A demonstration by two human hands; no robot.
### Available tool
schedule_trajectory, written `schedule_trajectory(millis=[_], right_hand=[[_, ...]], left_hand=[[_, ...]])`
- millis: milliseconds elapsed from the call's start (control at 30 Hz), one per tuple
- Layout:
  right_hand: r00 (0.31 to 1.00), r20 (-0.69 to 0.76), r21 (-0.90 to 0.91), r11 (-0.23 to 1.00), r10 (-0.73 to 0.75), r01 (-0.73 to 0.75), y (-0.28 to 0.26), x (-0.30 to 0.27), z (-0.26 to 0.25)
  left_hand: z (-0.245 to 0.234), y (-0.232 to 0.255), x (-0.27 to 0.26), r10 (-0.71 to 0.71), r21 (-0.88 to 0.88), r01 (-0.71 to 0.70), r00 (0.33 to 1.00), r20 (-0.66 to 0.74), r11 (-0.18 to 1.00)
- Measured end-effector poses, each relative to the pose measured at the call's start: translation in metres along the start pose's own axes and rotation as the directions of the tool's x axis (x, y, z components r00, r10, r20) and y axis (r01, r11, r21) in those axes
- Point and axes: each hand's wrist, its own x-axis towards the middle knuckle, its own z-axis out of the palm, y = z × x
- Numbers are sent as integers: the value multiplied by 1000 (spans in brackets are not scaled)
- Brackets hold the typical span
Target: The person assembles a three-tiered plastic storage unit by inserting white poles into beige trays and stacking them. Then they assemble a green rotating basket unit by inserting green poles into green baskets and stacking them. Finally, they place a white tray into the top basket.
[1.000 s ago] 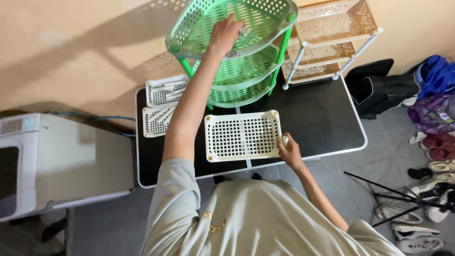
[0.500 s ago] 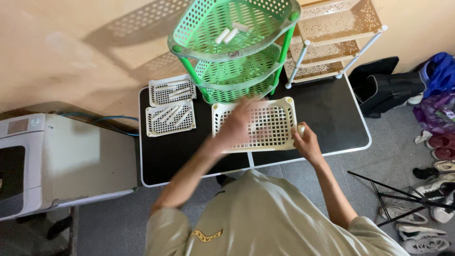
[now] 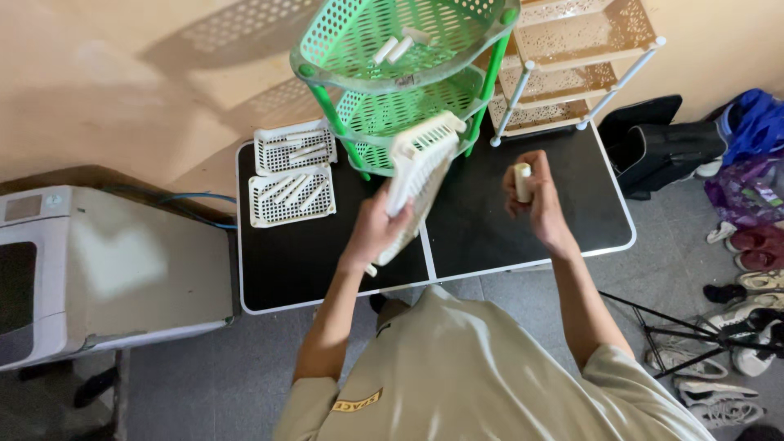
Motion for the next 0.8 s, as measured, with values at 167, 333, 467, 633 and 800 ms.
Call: schedule_trajectory(millis=[167, 333, 467, 633, 800], right_hand=[[975, 142, 72, 984, -171, 162, -14, 1, 47], [995, 96, 591, 806, -27, -35, -28, 14, 74], [981, 177, 744, 642, 82, -188, -21, 18, 81], [970, 216, 735, 636, 109, -235, -11, 18, 78], [990, 30, 429, 897, -137, 111, -13, 10, 91]], left_hand=[[-22, 11, 0, -16, -46, 11, 993, -114, 999], [-23, 18, -9, -64, -87, 55, 993, -96, 995], [-18, 21, -12, -85, -40, 80, 987, -137, 996], [-20, 24, -17, -65, 16, 69, 983, -172, 997], [-21, 21, -16, -22, 91, 37, 985, -168, 995]])
